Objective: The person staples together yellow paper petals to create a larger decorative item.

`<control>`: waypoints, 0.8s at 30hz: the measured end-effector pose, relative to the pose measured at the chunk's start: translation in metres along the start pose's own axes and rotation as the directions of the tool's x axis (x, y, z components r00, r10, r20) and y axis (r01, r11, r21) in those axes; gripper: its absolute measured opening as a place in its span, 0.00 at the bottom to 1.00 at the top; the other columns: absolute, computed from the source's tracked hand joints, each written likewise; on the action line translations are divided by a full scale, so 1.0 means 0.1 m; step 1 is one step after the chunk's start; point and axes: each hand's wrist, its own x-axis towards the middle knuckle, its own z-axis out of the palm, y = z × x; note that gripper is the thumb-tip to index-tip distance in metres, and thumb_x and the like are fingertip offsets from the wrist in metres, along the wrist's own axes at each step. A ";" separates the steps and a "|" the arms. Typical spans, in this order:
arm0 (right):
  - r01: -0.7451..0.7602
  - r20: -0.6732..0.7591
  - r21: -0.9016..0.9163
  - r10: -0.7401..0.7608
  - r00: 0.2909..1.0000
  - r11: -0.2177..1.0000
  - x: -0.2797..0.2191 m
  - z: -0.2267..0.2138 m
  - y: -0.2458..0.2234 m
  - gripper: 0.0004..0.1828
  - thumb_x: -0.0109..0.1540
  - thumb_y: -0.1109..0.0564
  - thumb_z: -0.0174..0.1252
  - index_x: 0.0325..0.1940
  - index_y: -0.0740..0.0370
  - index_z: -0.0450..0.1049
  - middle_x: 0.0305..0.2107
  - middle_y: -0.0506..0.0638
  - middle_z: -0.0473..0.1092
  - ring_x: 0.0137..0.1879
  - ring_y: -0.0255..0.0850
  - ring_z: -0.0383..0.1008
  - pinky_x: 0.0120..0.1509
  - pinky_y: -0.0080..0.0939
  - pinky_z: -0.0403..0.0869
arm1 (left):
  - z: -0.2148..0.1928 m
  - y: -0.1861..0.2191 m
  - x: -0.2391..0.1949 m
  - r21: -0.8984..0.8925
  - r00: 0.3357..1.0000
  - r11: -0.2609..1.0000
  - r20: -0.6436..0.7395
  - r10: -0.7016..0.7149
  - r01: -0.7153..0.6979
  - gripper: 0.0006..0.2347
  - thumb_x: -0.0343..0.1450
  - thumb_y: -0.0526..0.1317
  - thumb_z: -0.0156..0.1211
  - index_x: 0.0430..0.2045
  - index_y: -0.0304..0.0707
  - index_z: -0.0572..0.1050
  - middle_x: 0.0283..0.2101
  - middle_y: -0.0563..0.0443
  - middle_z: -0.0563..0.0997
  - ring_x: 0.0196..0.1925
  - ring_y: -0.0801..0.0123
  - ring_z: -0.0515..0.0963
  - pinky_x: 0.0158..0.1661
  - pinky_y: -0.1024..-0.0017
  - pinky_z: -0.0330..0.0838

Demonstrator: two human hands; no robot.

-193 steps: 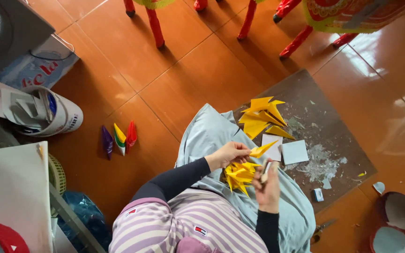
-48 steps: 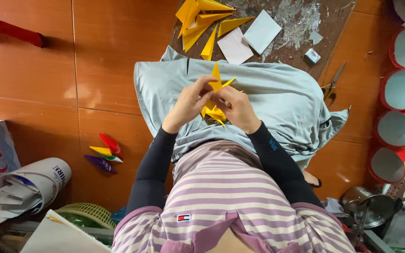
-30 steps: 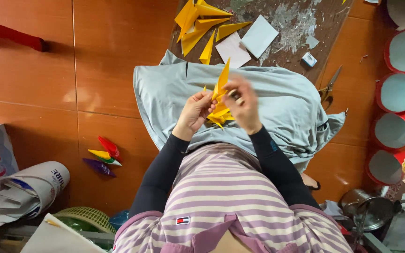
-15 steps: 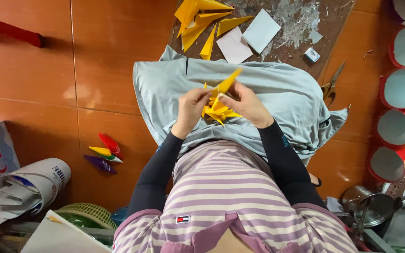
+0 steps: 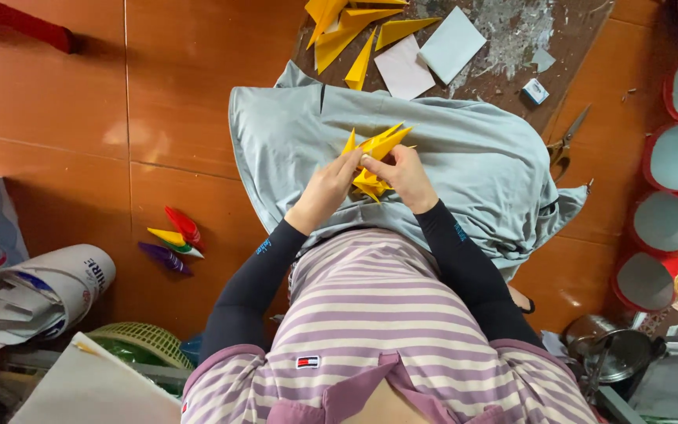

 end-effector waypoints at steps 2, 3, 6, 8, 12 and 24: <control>-0.020 0.029 -0.034 0.021 0.999 0.999 0.01 0.03 0.03 0.15 0.64 0.55 0.65 0.51 0.68 0.77 0.38 0.45 0.77 0.42 0.30 0.76 0.47 0.31 0.75 | 0.13 -0.18 -0.15 0.060 0.997 0.997 0.054 -0.052 0.049 0.22 0.70 0.27 0.56 0.62 0.27 0.66 0.51 0.36 0.79 0.48 0.48 0.82 0.46 0.60 0.77; -0.035 0.054 -0.069 0.039 0.998 0.997 0.01 0.05 0.04 0.16 0.65 0.54 0.65 0.51 0.67 0.77 0.38 0.44 0.77 0.42 0.29 0.76 0.47 0.31 0.75 | 0.19 -0.26 -0.23 0.121 0.989 0.989 0.105 -0.103 0.090 0.23 0.69 0.27 0.55 0.62 0.27 0.67 0.50 0.37 0.79 0.47 0.49 0.82 0.45 0.61 0.77; -0.071 0.042 -0.105 0.076 0.996 0.992 0.03 -0.03 0.04 0.18 0.66 0.51 0.63 0.55 0.63 0.75 0.36 0.43 0.75 0.38 0.28 0.72 0.41 0.29 0.71 | 0.35 -0.50 -0.40 0.190 0.984 0.969 0.052 -0.173 0.161 0.12 0.75 0.32 0.57 0.53 0.31 0.74 0.41 0.41 0.83 0.39 0.53 0.83 0.40 0.61 0.77; -0.064 0.009 -0.067 0.065 0.998 0.996 0.00 -0.17 -0.04 0.18 0.67 0.49 0.61 0.56 0.62 0.75 0.35 0.42 0.74 0.37 0.27 0.71 0.38 0.28 0.68 | 0.15 -0.36 -0.35 -0.126 0.913 0.905 0.030 -0.407 0.407 0.10 0.74 0.34 0.58 0.49 0.31 0.77 0.36 0.42 0.84 0.34 0.59 0.84 0.36 0.65 0.77; -0.035 -0.029 0.094 0.038 0.999 0.995 -0.04 -0.39 -0.15 0.20 0.72 0.45 0.54 0.58 0.62 0.74 0.36 0.41 0.71 0.36 0.27 0.69 0.33 0.27 0.64 | -0.09 -0.21 -0.34 -0.334 0.698 0.627 0.163 -0.697 0.704 0.09 0.73 0.40 0.62 0.38 0.32 0.82 0.22 0.44 0.82 0.21 0.66 0.77 0.25 0.68 0.70; -0.169 0.126 0.440 0.126 0.984 0.882 0.08 -0.48 0.00 0.29 0.74 0.40 0.44 0.63 0.67 0.71 0.35 0.48 0.72 0.34 0.33 0.69 0.33 0.32 0.66 | -0.22 -0.87 0.62 -0.096 0.879 0.899 -0.189 -0.438 0.428 0.07 0.73 0.37 0.61 0.39 0.33 0.80 0.31 0.42 0.83 0.33 0.55 0.84 0.35 0.62 0.76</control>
